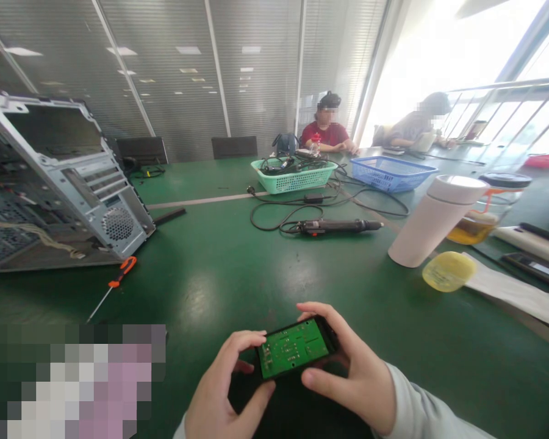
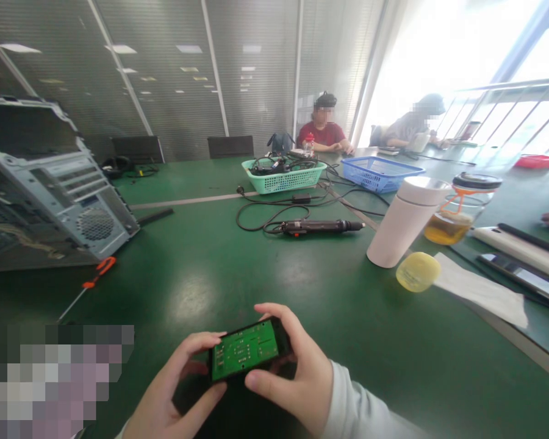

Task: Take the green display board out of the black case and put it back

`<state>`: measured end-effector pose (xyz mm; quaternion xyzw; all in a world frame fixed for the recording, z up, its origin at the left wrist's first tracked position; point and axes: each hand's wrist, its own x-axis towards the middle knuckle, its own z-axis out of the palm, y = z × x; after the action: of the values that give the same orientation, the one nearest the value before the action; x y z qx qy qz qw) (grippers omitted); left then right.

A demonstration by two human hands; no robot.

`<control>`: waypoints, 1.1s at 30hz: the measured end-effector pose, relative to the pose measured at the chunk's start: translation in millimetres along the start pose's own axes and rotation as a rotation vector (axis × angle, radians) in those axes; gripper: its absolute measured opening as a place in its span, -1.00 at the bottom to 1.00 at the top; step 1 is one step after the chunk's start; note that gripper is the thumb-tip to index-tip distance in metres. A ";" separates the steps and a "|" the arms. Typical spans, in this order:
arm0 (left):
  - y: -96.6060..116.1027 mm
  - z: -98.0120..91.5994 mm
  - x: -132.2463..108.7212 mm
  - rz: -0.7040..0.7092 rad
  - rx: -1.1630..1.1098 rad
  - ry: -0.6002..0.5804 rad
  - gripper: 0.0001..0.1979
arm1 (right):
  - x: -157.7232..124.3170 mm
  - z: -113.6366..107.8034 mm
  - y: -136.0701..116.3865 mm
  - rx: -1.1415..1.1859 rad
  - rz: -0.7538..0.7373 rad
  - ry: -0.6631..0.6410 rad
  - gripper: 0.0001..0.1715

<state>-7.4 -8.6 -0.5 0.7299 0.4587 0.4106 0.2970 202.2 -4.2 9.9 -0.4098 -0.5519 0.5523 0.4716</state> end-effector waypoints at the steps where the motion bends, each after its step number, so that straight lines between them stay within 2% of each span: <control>1: -1.4 -1.2 0.5 -0.008 -0.003 -0.004 -0.53 | -0.5 -0.6 -0.6 -0.038 -0.005 -0.007 -0.36; 5: -2.0 -2.4 1.4 -0.069 -0.090 -0.013 -0.60 | -0.6 -2.3 -1.2 -0.191 -0.032 0.011 -0.54; 11: 7.9 -1.7 6.3 -0.185 -0.182 0.099 -0.89 | -2.7 2.2 -6.3 -0.295 -0.025 0.018 -0.56; 16: 10.0 -6.9 7.5 -0.105 -0.163 0.038 -0.87 | -2.7 3.2 -15.3 -0.283 0.046 -0.012 -0.55; 22: 14.5 -0.8 3.5 -0.183 -0.299 0.204 -0.90 | -2.5 5.9 -22.0 -0.288 0.060 -0.009 -0.57; 27: 18.0 0.5 3.5 -0.203 -0.273 0.224 -0.93 | -5.3 4.9 -11.8 -0.215 0.038 0.031 -0.54; 30: 17.6 -1.2 3.3 -0.169 -0.222 0.222 -0.84 | -7.8 3.8 -7.2 -0.221 0.014 0.098 -0.57; 33: 17.2 -3.6 3.4 -0.092 -0.162 0.157 -0.60 | -8.8 4.2 -11.4 -0.234 -0.006 0.096 -0.59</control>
<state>-2.4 -12.2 16.3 0.6472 0.4788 0.4884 0.3367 200.8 -14.3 20.9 -0.4862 -0.5908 0.4624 0.4481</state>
